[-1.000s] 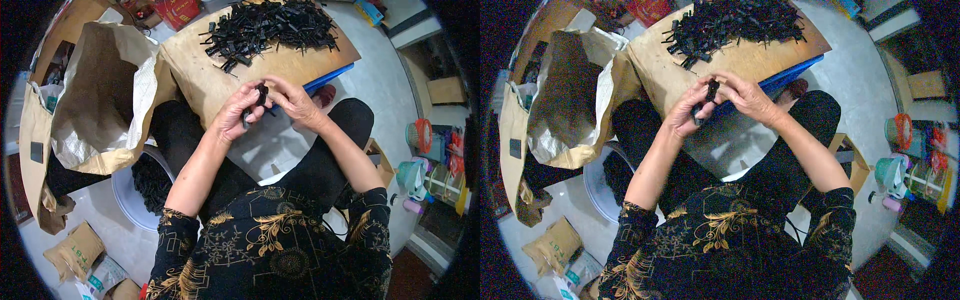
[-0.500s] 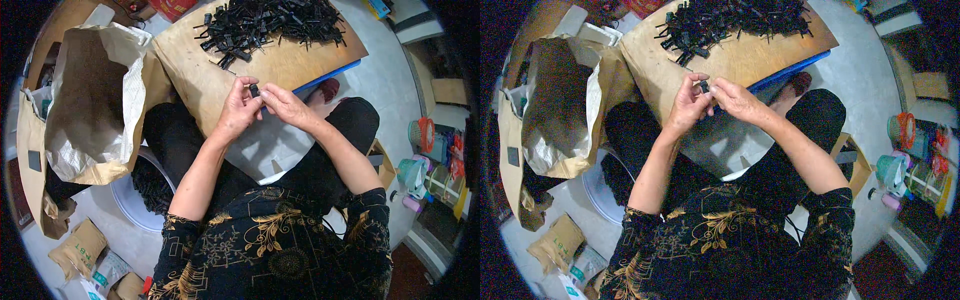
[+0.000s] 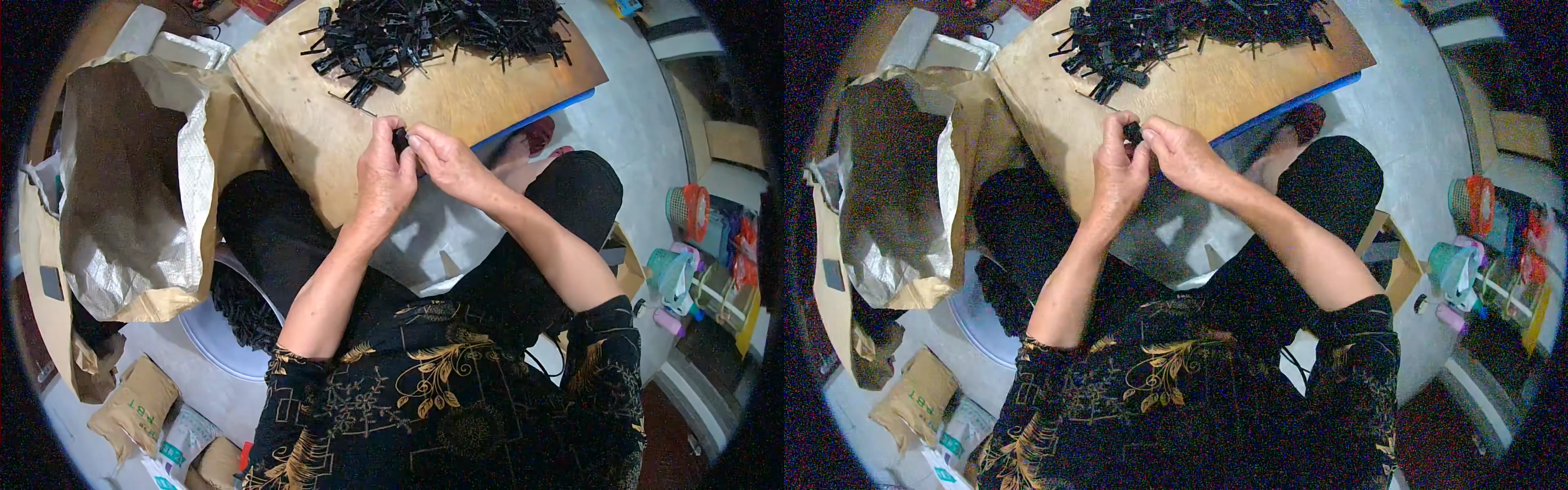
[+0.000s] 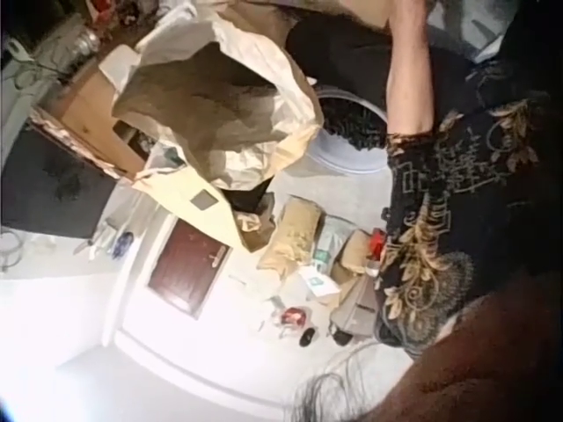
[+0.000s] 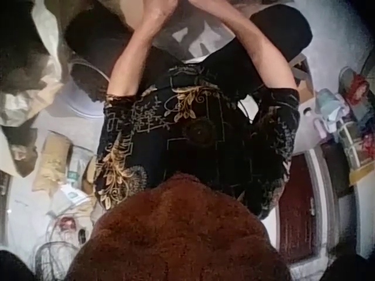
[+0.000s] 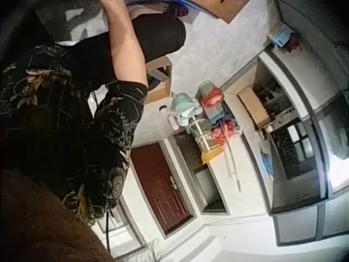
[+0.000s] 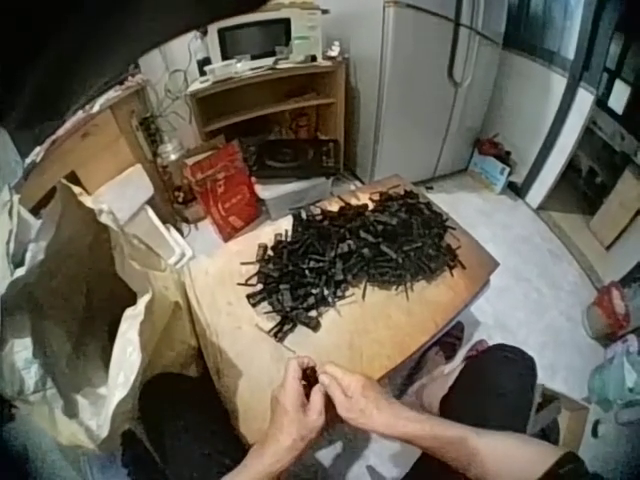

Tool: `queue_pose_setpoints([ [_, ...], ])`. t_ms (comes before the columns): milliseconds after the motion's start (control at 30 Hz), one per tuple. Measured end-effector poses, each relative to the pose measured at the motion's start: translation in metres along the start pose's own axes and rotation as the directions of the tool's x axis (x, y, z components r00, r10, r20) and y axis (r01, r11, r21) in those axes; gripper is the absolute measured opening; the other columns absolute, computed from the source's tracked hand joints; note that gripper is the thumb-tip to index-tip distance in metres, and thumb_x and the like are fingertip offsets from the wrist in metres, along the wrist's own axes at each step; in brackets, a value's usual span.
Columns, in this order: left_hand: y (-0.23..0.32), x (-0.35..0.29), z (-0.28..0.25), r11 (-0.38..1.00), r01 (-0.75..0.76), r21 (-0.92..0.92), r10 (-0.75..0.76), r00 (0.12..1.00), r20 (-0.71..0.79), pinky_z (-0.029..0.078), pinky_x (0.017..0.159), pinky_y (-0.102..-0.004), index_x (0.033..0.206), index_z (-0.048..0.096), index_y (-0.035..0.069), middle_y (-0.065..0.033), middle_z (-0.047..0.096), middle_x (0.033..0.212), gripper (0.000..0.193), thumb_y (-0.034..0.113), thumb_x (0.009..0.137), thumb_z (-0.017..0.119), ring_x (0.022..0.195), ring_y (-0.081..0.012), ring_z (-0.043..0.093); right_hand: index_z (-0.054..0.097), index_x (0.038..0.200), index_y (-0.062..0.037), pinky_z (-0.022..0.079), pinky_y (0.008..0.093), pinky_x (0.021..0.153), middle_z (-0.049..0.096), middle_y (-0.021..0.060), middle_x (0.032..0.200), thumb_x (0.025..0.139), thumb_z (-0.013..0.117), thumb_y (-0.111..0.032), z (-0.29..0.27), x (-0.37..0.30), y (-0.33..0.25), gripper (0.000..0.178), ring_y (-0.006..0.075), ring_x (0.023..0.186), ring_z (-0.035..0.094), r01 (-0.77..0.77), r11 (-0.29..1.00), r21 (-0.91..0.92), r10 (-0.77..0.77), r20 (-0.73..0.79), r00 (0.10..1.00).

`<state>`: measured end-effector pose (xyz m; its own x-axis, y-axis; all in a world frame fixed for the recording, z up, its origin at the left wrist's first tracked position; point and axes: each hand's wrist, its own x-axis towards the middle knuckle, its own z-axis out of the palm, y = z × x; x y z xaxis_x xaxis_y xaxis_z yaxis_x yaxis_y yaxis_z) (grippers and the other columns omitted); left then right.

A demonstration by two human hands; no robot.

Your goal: Sorting small black components from a cardboard sheet into a bucket.

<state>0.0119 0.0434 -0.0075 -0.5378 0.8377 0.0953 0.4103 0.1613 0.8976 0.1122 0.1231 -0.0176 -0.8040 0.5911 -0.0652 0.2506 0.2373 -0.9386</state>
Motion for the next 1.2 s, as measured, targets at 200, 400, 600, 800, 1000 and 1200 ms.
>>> queue_pose_setpoints([
  [200,0.01,0.008,-0.003,0.987,0.0,-0.161,-0.001,1.0,-0.011,0.045,0.052,-0.0323,0.104,0.04,0.005,-0.0123,0.057,0.073,0.027,0.004,0.081,0.053,0.059,-0.0195,0.057,0.049,0.096,-0.0059,0.033,0.0208,0.045,0.047,-0.0012,0.067,0.095,0.04,-0.023,-0.013,0.007,-0.006,0.02,0.0054,0.05,0.039,-0.124,0.956,0.265,0.099,0.106,0.989],
  [400,0.023,0.008,-0.03,0.401,0.371,-0.838,-0.253,0.924,0.288,0.037,0.04,-0.0199,0.111,0.039,0.006,-0.0089,0.056,0.079,0.029,0.004,0.084,0.05,0.049,-0.0117,0.049,0.05,0.107,-0.0056,0.027,0.0176,0.039,0.05,-0.0029,0.067,0.093,0.043,-0.024,-0.021,-0.001,-0.019,0.024,0.002,0.044,0.034,-0.192,0.883,0.427,0.147,0.137,0.98],
  [600,0.02,0.005,-0.035,0.359,0.435,-0.826,-0.195,0.9,0.389,0.039,0.04,-0.0189,0.12,0.042,0.007,-0.0088,0.057,0.084,0.035,0.011,0.086,0.051,0.05,-0.0124,0.052,0.051,0.102,-0.0032,0.029,0.0146,0.039,0.054,-0.0011,0.071,0.09,0.051,-0.019,-0.035,-0.012,-0.034,0.02,0.0008,0.045,0.039,-0.109,0.851,0.513,0.075,0.087,0.993],
  [800,0.039,-0.003,-0.029,0.411,0.543,-0.733,-0.084,0.823,0.562,0.037,0.037,-0.016,0.121,0.042,0.004,-0.0088,0.058,0.081,0.036,0.011,0.087,0.049,0.05,-0.0109,0.052,0.048,0.106,-0.0042,0.026,0.0136,0.038,0.054,-0.0008,0.072,0.089,0.053,-0.02,-0.04,-0.018,-0.035,0.024,0.0001,0.045,0.038,-0.046,0.781,0.623,-0.013,0.09,0.996],
  [1000,0.049,-0.008,-0.028,0.529,0.516,-0.674,-0.104,0.827,0.552,0.034,0.038,-0.0154,0.123,0.042,0.005,-0.0079,0.056,0.082,0.037,0.015,0.088,0.049,0.051,-0.0104,0.05,0.053,0.1,-0.0057,0.026,0.0144,0.037,0.055,-0.0015,0.073,0.09,0.051,-0.024,-0.049,-0.022,-0.033,0.021,-0.0001,0.045,0.037,-0.203,0.761,0.616,0.025,0.286,0.958],
  [1200,0.046,-0.009,-0.024,0.828,0.308,-0.469,-0.062,0.881,0.47,0.037,0.041,-0.0154,0.124,0.041,0.003,-0.0107,0.059,0.092,0.035,0.008,0.089,0.045,0.069,-0.0129,0.061,0.056,0.094,-0.0074,0.026,0.0161,0.038,0.054,-0.0036,0.068,0.089,0.053,-0.028,-0.031,-0.015,-0.012,0.021,0.0002,0.045,0.037,0.026,0.833,0.553,-0.051,0.03,0.998],
])
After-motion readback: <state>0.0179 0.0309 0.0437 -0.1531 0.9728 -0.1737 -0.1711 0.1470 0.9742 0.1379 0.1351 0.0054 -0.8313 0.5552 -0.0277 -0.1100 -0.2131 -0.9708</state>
